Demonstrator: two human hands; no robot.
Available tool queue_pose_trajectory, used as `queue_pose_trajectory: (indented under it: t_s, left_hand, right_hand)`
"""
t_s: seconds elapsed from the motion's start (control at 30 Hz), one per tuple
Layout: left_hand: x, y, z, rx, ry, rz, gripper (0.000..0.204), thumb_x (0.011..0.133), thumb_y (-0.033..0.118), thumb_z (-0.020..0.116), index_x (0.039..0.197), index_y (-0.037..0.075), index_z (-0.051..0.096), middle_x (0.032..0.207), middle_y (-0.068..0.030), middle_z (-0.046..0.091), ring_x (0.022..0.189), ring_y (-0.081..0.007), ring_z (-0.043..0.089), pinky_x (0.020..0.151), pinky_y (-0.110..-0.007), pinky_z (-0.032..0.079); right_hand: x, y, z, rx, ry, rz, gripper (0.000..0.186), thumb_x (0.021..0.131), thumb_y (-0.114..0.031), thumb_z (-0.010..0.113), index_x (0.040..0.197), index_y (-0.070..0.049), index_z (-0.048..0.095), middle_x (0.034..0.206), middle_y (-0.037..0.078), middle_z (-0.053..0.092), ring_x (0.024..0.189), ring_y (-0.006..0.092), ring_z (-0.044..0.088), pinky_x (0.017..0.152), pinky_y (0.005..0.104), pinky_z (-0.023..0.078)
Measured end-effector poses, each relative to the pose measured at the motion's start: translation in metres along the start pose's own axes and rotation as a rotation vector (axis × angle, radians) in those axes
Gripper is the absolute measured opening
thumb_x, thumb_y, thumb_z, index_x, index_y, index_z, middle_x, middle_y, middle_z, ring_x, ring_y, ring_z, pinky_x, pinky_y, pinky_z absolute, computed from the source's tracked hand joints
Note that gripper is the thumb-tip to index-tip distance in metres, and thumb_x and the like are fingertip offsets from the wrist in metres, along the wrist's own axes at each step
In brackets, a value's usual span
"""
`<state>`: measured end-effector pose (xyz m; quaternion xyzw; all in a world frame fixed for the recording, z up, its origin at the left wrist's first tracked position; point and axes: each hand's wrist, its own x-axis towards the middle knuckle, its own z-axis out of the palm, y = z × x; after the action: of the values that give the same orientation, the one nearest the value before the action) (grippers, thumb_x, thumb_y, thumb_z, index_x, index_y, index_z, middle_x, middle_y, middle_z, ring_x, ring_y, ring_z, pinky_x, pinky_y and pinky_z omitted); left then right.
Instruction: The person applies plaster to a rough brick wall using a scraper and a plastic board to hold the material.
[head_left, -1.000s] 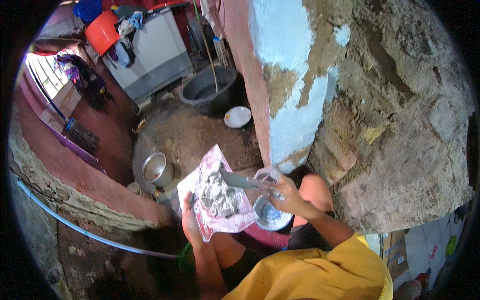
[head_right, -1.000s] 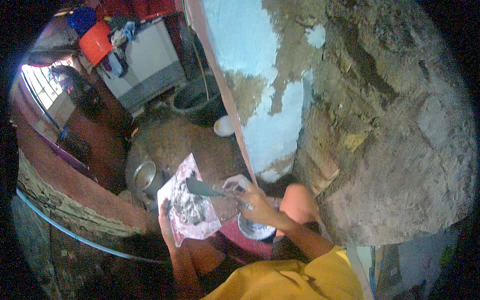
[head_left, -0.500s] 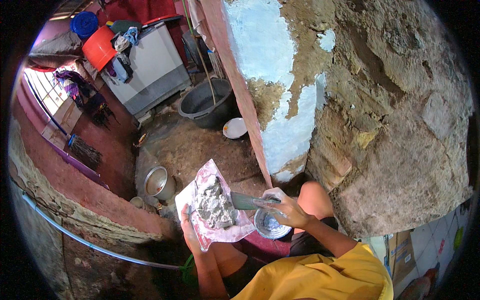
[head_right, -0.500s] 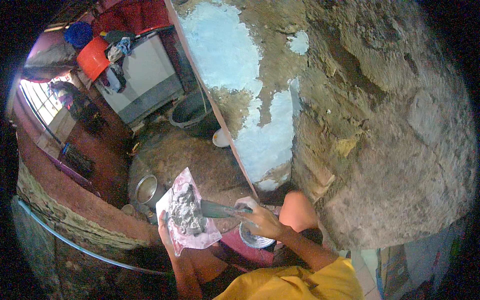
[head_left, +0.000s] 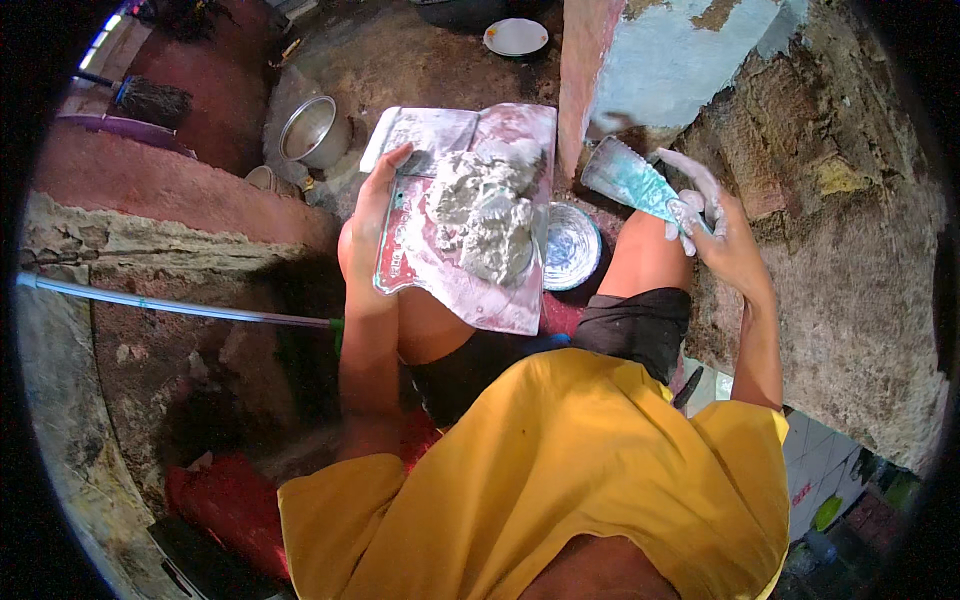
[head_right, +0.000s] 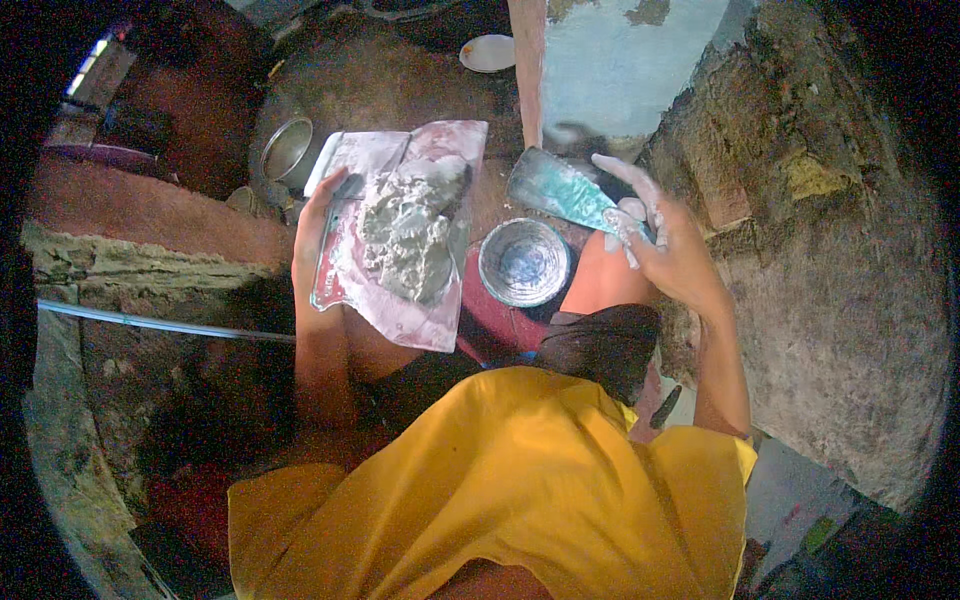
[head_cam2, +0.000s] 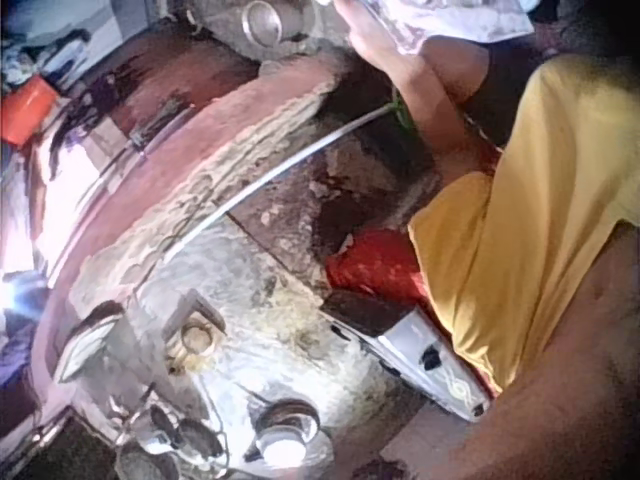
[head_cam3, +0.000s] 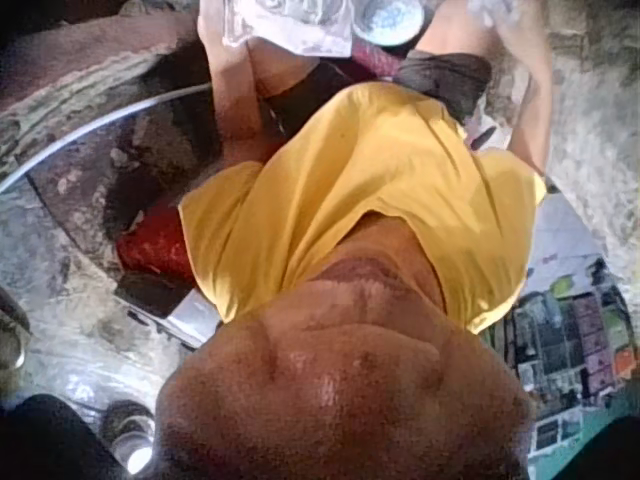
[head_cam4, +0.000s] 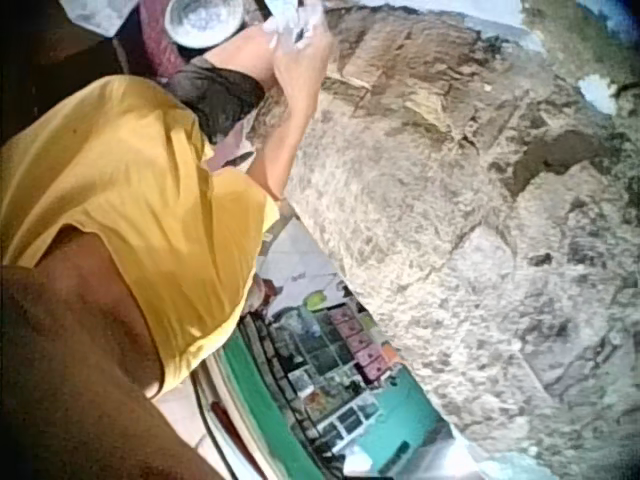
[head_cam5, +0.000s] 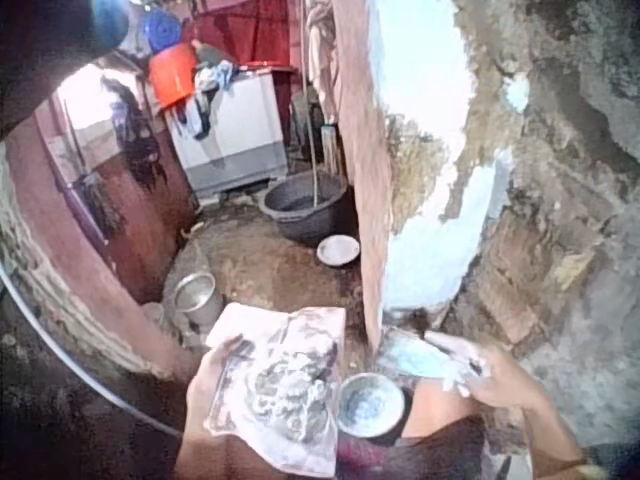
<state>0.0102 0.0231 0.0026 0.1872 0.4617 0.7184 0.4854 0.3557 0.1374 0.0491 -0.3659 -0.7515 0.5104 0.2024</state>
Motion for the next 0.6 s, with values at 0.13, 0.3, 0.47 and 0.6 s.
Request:
queue_pose_trajectory:
  t_s: [0.13, 0.3, 0.47, 0.6]
  left_hand:
    - [-0.009, 0.006, 0.011, 0.033, 0.031, -0.003, 0.035, 0.097, 0.023, 0.049, 0.117, -0.004, 0.056, 0.112, -0.0092, 0.059, 0.098, -0.0129, 0.057, 0.087, -0.026, 0.045]
    - [-0.017, 0.011, 0.023, 0.214, -0.029, 0.055, 0.04, 0.096, 0.026, 0.05, 0.119, -0.006, 0.054, 0.119, -0.0125, 0.057, 0.107, -0.0177, 0.054, 0.097, -0.029, 0.039]
    - [-0.008, 0.009, 0.012, 0.24, -0.118, 0.045, 0.039, 0.097, 0.024, 0.048, 0.119, -0.007, 0.054, 0.119, -0.0127, 0.057, 0.108, -0.0177, 0.054, 0.098, -0.028, 0.038]
    - [-0.013, 0.017, 0.027, 0.284, -0.054, -0.029, 0.04, 0.097, 0.025, 0.047, 0.12, -0.007, 0.053, 0.12, -0.0127, 0.056, 0.109, -0.0175, 0.053, 0.099, -0.029, 0.037]
  right_hand:
    - [0.002, -0.004, 0.012, 0.025, -0.002, -0.149, 0.043, 0.081, 0.006, 0.053, 0.123, -0.002, 0.051, 0.105, 0.005, 0.057, 0.085, 0.0104, 0.058, 0.08, 0.0256, 0.046]
    - [0.004, -0.024, 0.014, -0.148, -0.039, -0.32, 0.035, 0.081, 0.004, 0.055, 0.115, -0.001, 0.058, 0.107, 0.01, 0.063, 0.092, 0.0163, 0.062, 0.084, 0.0291, 0.047]
    - [0.012, -0.024, 0.009, -0.263, -0.025, -0.323, 0.032, 0.08, 0.003, 0.06, 0.112, 0.0, 0.059, 0.105, 0.01, 0.065, 0.072, 0.0119, 0.059, 0.068, 0.0261, 0.047]
    - [0.013, -0.026, 0.009, -0.226, -0.072, -0.237, 0.033, 0.079, 0.006, 0.059, 0.111, 0.001, 0.059, 0.103, 0.009, 0.064, 0.073, 0.0119, 0.059, 0.07, 0.0267, 0.048]
